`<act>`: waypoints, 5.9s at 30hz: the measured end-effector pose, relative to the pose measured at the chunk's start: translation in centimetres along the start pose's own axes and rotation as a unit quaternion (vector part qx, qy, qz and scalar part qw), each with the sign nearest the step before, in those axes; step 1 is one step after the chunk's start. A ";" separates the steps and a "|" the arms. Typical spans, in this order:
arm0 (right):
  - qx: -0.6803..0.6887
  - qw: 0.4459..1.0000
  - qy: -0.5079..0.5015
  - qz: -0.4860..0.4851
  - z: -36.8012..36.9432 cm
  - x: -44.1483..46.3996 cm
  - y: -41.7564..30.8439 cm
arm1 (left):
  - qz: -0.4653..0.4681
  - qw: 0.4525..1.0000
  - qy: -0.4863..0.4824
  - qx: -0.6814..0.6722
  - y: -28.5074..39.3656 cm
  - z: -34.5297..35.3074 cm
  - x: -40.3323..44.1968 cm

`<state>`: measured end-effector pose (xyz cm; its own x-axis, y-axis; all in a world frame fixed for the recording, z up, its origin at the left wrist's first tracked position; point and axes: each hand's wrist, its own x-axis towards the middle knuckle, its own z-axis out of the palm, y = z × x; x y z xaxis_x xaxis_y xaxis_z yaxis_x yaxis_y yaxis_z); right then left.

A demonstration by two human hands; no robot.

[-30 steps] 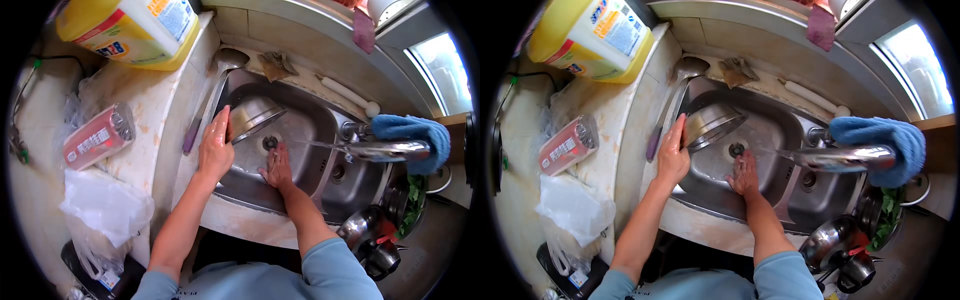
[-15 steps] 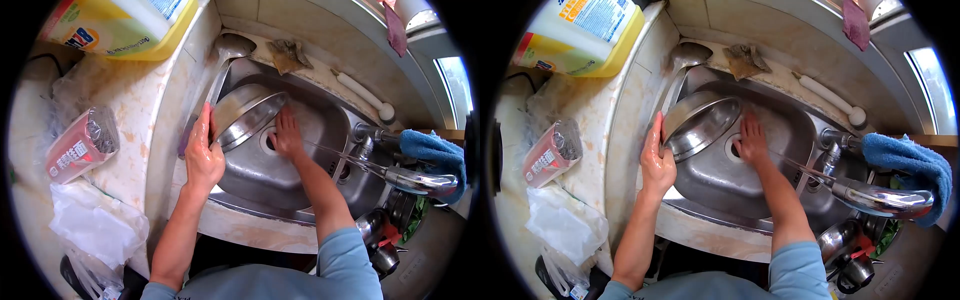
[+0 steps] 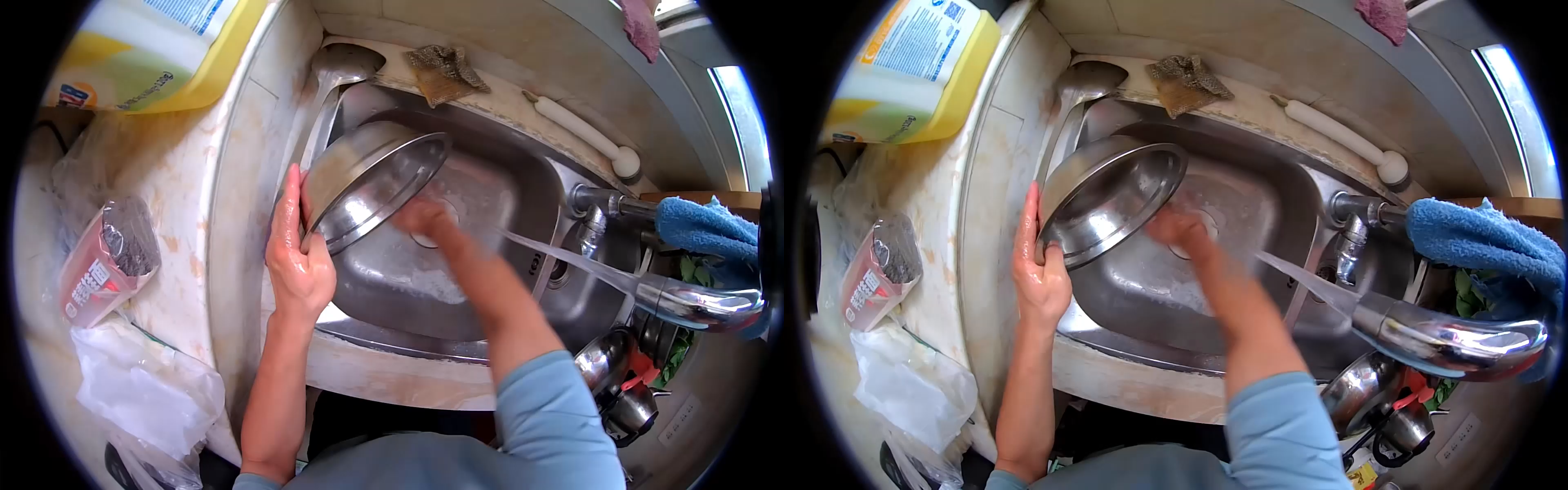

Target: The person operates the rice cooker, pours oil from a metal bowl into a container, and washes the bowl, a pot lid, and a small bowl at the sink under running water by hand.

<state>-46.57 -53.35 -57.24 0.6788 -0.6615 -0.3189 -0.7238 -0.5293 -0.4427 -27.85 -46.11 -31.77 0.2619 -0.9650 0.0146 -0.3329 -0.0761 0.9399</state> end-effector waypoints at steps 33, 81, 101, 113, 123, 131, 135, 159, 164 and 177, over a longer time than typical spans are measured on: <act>0.143 0.963 0.194 0.119 0.7 -2.5 -6.7 | 0.035 0.999 0.024 0.006 -0.4 -0.9 -2.4; 0.547 0.711 0.265 0.353 -17.9 -20.9 -9.3 | 0.052 0.917 -0.036 0.394 0.3 9.7 -3.0; 0.559 0.686 0.331 0.328 -17.4 -24.7 -13.4 | 0.269 0.901 -0.178 0.290 0.9 17.7 -5.2; 0.521 0.704 0.313 0.367 -16.4 -27.0 -12.0 | 0.286 0.792 -0.365 0.396 1.6 9.6 -4.8; 0.641 0.673 0.145 0.340 -19.8 -27.1 -9.6 | 0.475 0.804 -0.265 0.239 4.4 16.9 -4.5; 0.658 0.621 0.250 0.345 -18.4 -27.6 -11.1 | 0.272 0.894 -0.158 0.320 3.8 15.6 2.3; 0.687 0.592 0.293 0.302 -15.9 -26.7 -11.4 | 0.015 0.940 -0.132 0.316 5.1 9.1 -0.3; 0.944 0.194 0.248 0.100 -20.1 -15.4 -7.7 | -0.005 0.995 0.101 -0.027 2.9 2.8 -8.3; 0.928 0.290 0.206 0.111 -17.1 -16.3 -7.6 | -0.132 0.968 0.126 -0.169 1.5 2.4 -8.7; 0.356 0.897 0.207 0.163 -32.0 -17.6 -19.5 | -0.417 0.864 0.036 -0.281 1.2 7.5 -10.9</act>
<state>-48.36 -48.34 -16.21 0.2343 -0.9378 -0.2562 -0.5134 0.1044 -0.8517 -37.93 -37.61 -33.33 0.2612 -0.6143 -0.7446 0.4847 -0.5835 0.6515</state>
